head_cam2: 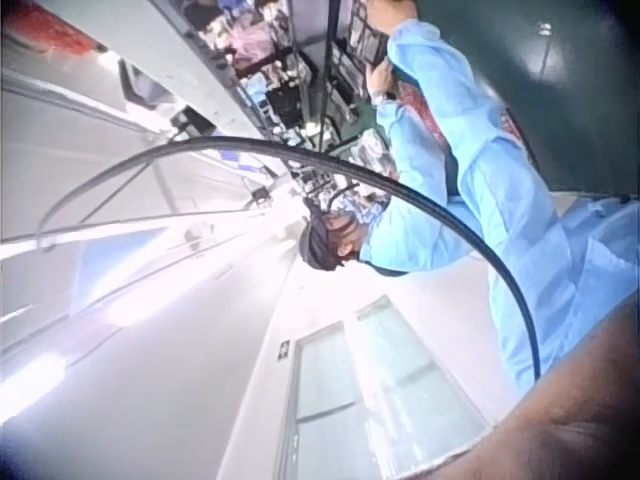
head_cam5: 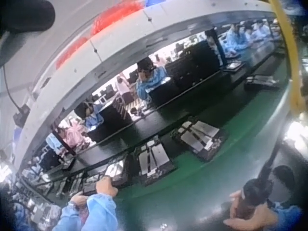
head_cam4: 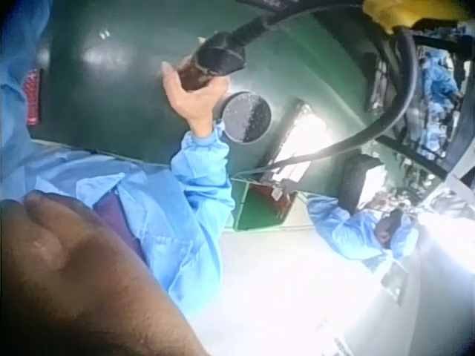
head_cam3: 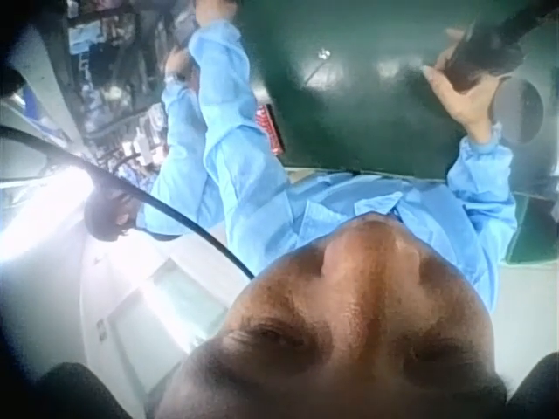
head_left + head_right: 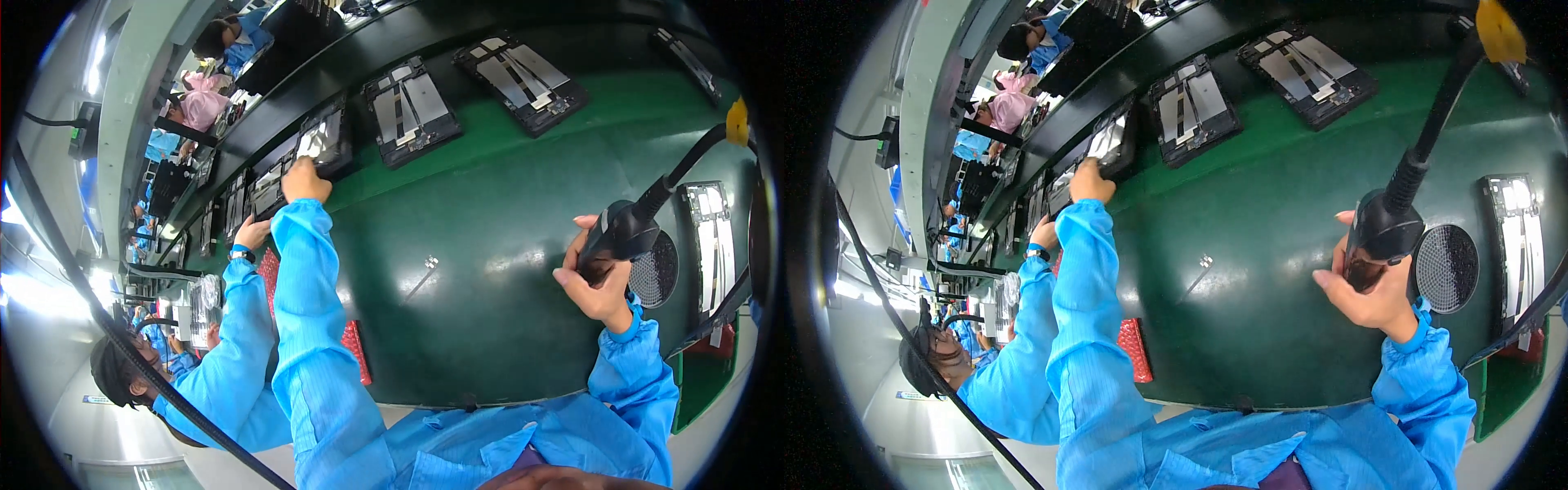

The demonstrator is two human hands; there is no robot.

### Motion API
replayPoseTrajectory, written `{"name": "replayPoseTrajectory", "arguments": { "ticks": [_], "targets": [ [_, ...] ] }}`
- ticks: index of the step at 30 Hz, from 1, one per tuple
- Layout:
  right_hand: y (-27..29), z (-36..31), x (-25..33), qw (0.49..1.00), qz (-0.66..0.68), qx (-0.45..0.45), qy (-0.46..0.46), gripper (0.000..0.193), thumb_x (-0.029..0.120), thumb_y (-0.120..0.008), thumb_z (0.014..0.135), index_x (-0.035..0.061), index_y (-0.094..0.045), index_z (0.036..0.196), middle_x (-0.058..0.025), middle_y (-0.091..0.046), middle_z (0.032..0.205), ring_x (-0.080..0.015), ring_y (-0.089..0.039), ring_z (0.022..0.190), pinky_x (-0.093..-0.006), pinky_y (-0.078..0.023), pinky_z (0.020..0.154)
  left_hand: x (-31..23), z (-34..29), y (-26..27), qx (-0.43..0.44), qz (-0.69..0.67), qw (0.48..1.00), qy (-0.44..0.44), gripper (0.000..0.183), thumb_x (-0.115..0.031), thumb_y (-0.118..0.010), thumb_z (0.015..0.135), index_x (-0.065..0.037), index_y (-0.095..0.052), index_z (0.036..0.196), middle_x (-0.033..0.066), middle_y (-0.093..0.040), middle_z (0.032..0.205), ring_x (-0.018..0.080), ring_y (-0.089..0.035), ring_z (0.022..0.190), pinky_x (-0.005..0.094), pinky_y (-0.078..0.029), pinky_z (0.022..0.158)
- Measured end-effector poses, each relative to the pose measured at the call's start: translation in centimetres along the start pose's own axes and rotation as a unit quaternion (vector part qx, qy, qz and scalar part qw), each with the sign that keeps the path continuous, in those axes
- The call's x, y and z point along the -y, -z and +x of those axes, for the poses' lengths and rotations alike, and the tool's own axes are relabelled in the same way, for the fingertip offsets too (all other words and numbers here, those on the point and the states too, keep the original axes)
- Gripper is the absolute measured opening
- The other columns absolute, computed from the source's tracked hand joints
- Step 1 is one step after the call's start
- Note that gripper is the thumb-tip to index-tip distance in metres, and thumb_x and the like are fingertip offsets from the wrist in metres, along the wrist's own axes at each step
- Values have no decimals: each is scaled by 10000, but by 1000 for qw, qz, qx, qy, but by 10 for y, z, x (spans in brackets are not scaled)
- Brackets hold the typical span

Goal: Assembling internal components and using an electric screwdriver to secure parts into tablet or screen frames on a production line.

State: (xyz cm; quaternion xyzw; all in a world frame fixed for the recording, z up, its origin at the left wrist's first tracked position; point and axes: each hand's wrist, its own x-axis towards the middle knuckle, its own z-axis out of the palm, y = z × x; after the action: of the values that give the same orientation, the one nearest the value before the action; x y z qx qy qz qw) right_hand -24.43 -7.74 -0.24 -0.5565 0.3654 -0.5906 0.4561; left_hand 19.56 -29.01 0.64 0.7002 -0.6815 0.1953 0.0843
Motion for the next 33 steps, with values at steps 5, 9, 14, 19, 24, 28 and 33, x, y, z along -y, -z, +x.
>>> {"name": "replayPoseTrajectory", "arguments": {
  "ticks": [5,9,14,19,24,28,33],
  "targets": [
    [-2,-7,0,1000,0,-17,-3,614,-82,-690,652,4,-382,1177,-24,-508,659,-72,-498,557,-212,-390,510,-7,-1,76,-179,27,980,79,309,-180,-605,551,-118,-667,847,161,-652,776,362,-624,723,445,-497,675],
    [4,-5,-9,998,-61,-28,14,491,-89,-710,684,11,-419,1066,-13,-509,653,-71,-494,539,-209,-376,481,-15,-40,130,-245,-37,968,42,295,-141,-632,546,-88,-657,836,161,-649,745,348,-631,688,424,-506,659],
    [5,-4,15,996,-19,-85,18,380,-102,-671,724,29,-434,991,-6,-497,613,-79,-500,518,-215,-406,458,-92,-118,187,-254,-160,944,-138,228,-88,-670,619,-47,-651,843,160,-664,790,289,-657,732,342,-504,663],
    [38,7,60,973,-17,-201,112,274,-25,-714,722,20,-513,903,-13,-529,605,-81,-508,465,-202,-392,413,-160,-168,181,-216,-251,897,-293,243,-64,-688,602,1,-618,825,118,-659,805,283,-659,753,336,-510,674],
    [79,3,59,963,-74,-220,138,274,-35,-625,774,8,-462,991,-57,-510,606,-137,-490,468,-294,-431,492,-203,-222,187,-33,-219,907,-358,418,-57,-677,548,46,-626,950,177,-644,996,317,-628,939,375,-467,808],
    [93,-9,52,965,-51,-207,155,282,-26,-647,765,9,-475,985,-45,-512,611,-135,-508,484,-285,-431,480,-227,-263,159,-11,-280,876,-393,436,-88,-709,589,34,-623,998,161,-618,1094,321,-570,1075,430,-412,905],
    [100,-15,40,965,-76,-206,143,304,-40,-657,752,-19,-482,1000,-51,-526,593,-129,-518,478,-261,-428,461,-240,-275,141,103,-348,854,-373,552,-231,-796,569,30,-604,1016,154,-582,1156,316,-499,1167,542,-295,999]
  ]
}}
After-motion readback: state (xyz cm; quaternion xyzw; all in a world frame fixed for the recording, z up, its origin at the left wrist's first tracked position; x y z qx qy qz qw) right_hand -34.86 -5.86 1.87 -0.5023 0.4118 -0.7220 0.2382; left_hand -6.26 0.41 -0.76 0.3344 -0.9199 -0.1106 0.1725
